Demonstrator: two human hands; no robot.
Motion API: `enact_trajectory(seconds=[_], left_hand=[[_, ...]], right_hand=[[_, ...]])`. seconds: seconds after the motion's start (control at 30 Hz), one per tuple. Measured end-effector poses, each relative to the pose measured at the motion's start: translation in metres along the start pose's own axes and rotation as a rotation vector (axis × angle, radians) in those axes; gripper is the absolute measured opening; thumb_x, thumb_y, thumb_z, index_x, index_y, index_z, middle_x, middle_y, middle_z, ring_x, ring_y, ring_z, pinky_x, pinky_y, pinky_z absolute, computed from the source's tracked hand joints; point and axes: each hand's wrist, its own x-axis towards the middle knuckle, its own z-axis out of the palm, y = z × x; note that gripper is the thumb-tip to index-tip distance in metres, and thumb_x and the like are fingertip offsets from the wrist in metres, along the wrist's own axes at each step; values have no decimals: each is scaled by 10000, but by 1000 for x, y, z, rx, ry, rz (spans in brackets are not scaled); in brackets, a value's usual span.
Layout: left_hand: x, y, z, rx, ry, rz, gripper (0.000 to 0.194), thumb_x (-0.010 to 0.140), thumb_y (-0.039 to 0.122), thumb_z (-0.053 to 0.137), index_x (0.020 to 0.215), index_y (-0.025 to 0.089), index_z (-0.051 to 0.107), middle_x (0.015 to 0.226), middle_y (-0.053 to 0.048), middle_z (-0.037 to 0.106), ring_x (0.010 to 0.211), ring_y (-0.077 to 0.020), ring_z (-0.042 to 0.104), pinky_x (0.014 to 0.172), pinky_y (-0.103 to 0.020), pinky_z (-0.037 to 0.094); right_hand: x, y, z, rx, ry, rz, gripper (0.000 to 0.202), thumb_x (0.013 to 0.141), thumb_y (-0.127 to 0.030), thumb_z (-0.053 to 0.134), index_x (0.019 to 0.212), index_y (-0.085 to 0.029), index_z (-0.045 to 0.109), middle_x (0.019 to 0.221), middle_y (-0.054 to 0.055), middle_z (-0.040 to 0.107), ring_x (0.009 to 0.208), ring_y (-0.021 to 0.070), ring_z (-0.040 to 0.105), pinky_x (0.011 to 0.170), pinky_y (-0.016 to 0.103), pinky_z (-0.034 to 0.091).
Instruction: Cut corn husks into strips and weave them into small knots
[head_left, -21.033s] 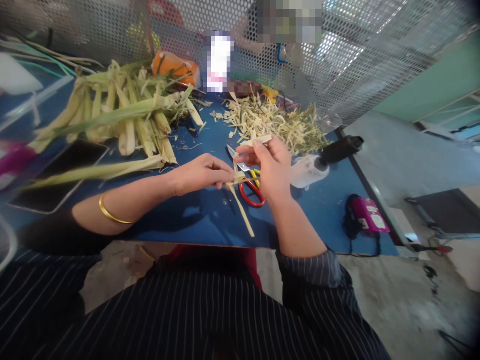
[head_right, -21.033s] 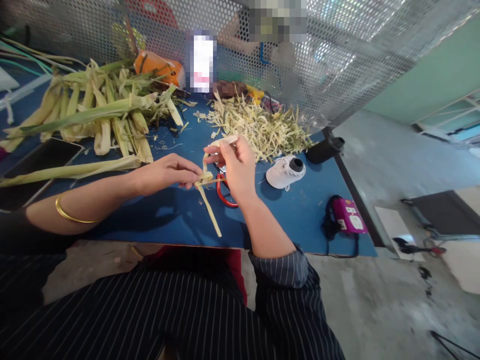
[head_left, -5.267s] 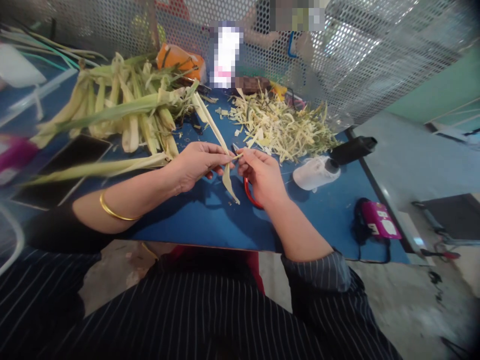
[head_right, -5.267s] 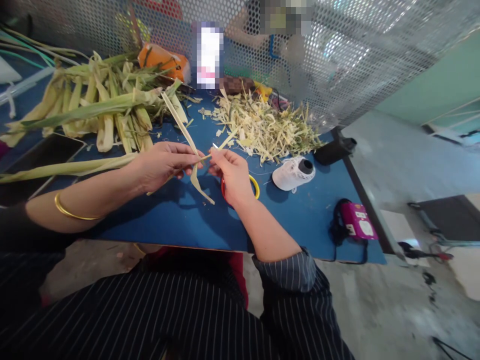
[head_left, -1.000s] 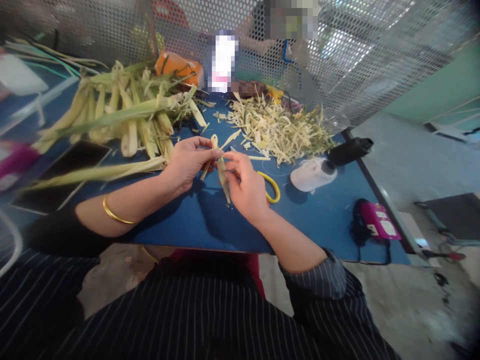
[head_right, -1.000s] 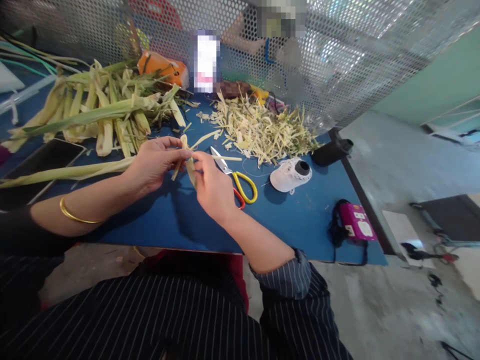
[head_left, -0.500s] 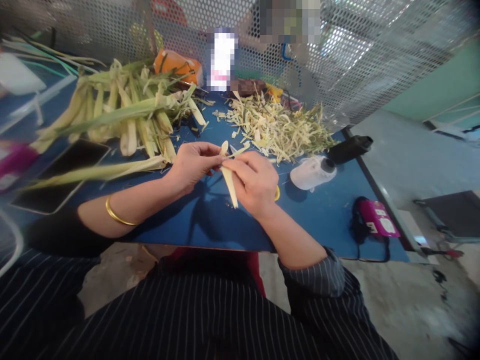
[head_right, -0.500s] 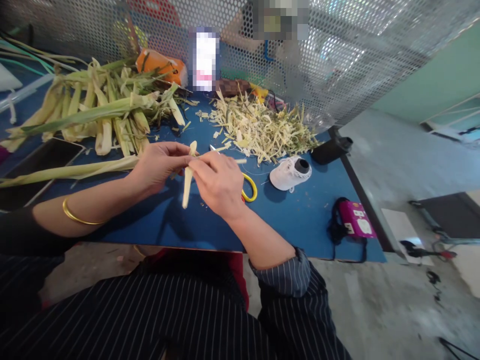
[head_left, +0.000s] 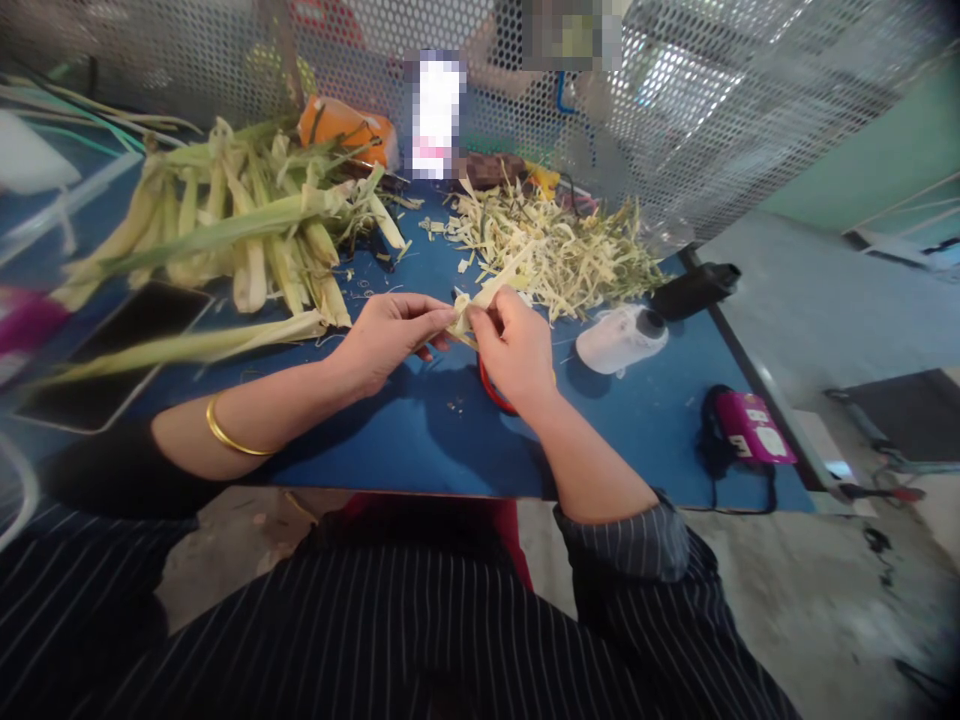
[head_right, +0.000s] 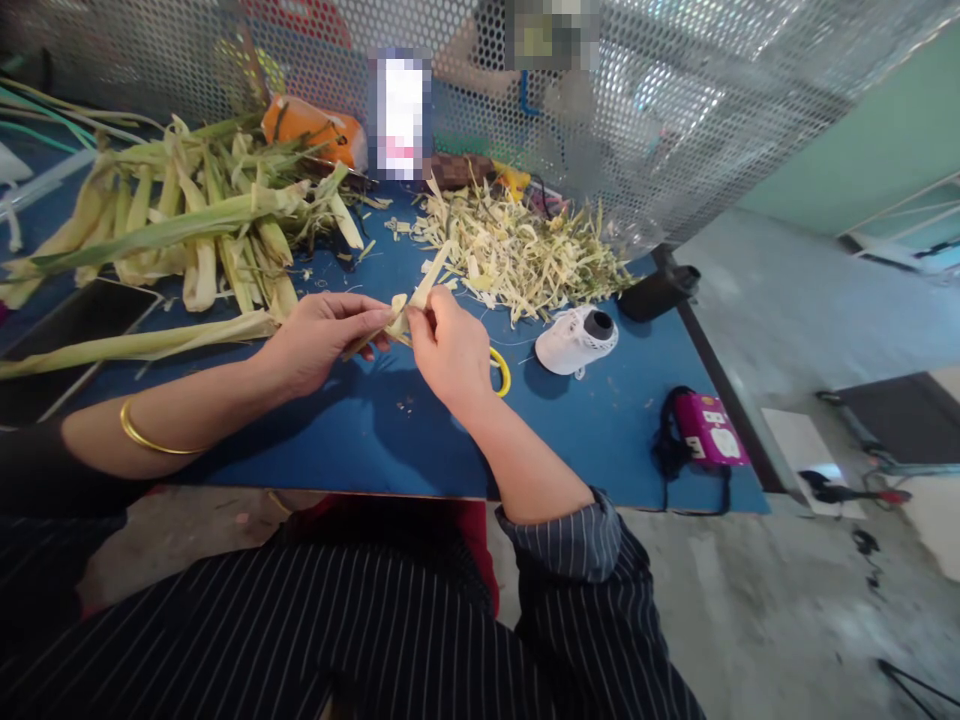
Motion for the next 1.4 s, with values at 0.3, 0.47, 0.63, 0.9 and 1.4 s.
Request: enact_trajectory(seconds=[0.3, 0.47, 0.63, 0.9, 1.4], left_hand=[[1, -5, 1, 14, 112, 38, 210, 687, 288, 766, 823, 158, 675, 648, -4, 641, 544, -90, 563, 477, -211, 397], [8, -4, -5, -28, 179, 36, 269, 657, 215, 766, 830, 186, 562, 563, 38, 593, 495, -100, 573, 455, -202, 398], [7, -2, -6, -40, 164, -1, 222, 638, 180, 752, 774, 165, 577, 606, 29, 590, 503, -86, 565, 453, -199, 391], [7, 1, -6, -86, 120, -76, 202, 619, 174, 743, 686, 168, 553, 570, 32, 562, 456, -66, 484, 407, -209, 300], [7, 9, -6, -154, 92, -183, 241, 576, 176, 788, 625, 178, 552, 545, 18, 574, 425, -59, 421, 399, -226, 231]], right_hand=[[2, 5, 1, 115, -47, 62, 223, 870, -403, 552, 765, -207, 539, 611, -24, 577, 562, 114, 491, 570, 272, 335], [6, 5, -17, 187, -120, -63, 189, 826, -269, 615, 998, -209, 566, 694, -34, 649, 596, 111, 555, 625, 271, 418], [10, 5, -38, 405, -476, -154, 167, 869, -206, 537, 945, -197, 685, 829, 9, 712, 699, 117, 626, 638, 251, 474], [8, 6, -33, 633, -421, -109, 128, 797, -319, 694, 850, -206, 725, 768, 5, 684, 703, 131, 622, 639, 275, 497], [13, 9, -34, 298, -253, -214, 261, 855, -202, 567, 595, -183, 585, 768, 6, 580, 762, 131, 566, 785, 311, 438]])
